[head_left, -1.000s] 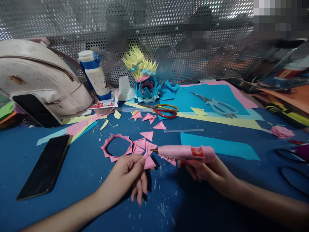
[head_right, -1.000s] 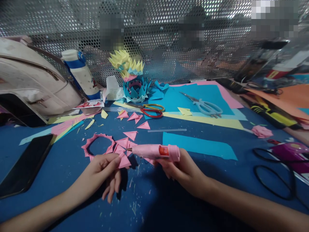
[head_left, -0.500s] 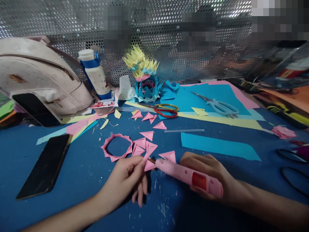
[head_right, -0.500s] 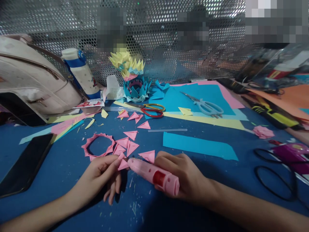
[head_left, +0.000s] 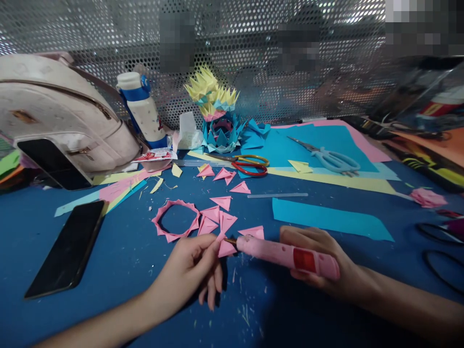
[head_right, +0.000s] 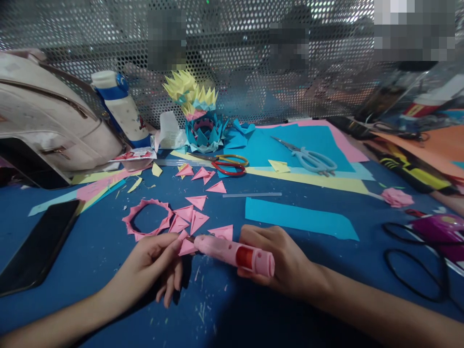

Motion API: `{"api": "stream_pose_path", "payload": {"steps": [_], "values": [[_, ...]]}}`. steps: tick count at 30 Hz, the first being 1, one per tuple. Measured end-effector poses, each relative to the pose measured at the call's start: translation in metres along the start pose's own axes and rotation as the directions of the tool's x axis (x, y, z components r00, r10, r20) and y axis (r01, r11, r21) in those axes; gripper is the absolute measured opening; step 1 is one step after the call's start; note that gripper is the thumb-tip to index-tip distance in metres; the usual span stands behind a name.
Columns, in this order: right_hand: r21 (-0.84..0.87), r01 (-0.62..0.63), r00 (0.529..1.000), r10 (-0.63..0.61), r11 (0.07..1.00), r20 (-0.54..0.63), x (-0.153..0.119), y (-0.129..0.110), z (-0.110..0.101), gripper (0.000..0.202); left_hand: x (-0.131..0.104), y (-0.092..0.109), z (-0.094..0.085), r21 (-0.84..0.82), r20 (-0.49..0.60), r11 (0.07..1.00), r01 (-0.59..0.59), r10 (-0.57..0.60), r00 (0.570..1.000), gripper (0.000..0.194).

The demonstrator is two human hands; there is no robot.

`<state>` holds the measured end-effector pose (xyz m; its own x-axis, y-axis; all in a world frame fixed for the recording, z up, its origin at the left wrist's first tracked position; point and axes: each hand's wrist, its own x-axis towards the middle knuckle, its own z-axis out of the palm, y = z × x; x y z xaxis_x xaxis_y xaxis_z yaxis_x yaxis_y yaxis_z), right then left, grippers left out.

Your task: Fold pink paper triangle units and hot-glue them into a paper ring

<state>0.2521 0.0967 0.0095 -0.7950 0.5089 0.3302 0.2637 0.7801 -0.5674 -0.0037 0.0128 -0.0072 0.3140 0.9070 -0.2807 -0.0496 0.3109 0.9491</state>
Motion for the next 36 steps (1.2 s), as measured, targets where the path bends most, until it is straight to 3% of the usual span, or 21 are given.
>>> {"api": "stream_pose_path", "payload": {"steps": [6,11,15,18,23,26,31,36], "values": [[0.115,-0.071,0.997,0.065,0.991,0.052,0.002,-0.001,-0.002,0.051,0.000,0.000,0.000,-0.014,-0.008,1.000,-0.003,0.003,1.000,0.042],[0.157,-0.021,0.999,0.013,0.987,0.050,0.002,0.002,-0.002,0.042,-0.001,0.000,-0.001,-0.017,-0.004,1.000,-0.013,0.013,1.000,0.042],[0.200,-0.060,0.998,0.058,0.978,0.015,0.000,0.003,-0.001,0.038,0.000,0.000,-0.001,-0.017,0.001,1.000,-0.021,0.021,1.000,0.041],[0.201,-0.088,0.996,0.092,0.976,-0.012,-0.001,0.005,-0.001,0.042,-0.001,0.001,-0.001,-0.013,0.006,0.999,-0.039,0.039,0.999,0.040],[0.153,-0.012,1.000,0.011,0.988,0.007,0.000,0.007,-0.002,0.044,-0.002,0.003,0.001,0.014,-0.005,0.999,-0.047,0.047,0.999,0.045],[0.129,-0.018,0.999,0.022,0.992,-0.032,-0.001,0.007,-0.001,0.041,-0.002,0.002,0.001,0.032,-0.008,0.997,-0.064,0.064,0.998,0.046],[0.136,-0.212,0.974,0.221,0.968,-0.054,0.002,0.009,-0.005,0.039,-0.004,0.000,0.000,0.082,0.001,0.992,-0.097,0.098,0.995,0.049],[0.015,-0.317,0.937,0.315,0.948,-0.150,0.006,0.016,-0.029,0.031,-0.007,0.004,0.001,0.152,0.017,0.979,-0.136,0.135,0.991,0.050]]}}
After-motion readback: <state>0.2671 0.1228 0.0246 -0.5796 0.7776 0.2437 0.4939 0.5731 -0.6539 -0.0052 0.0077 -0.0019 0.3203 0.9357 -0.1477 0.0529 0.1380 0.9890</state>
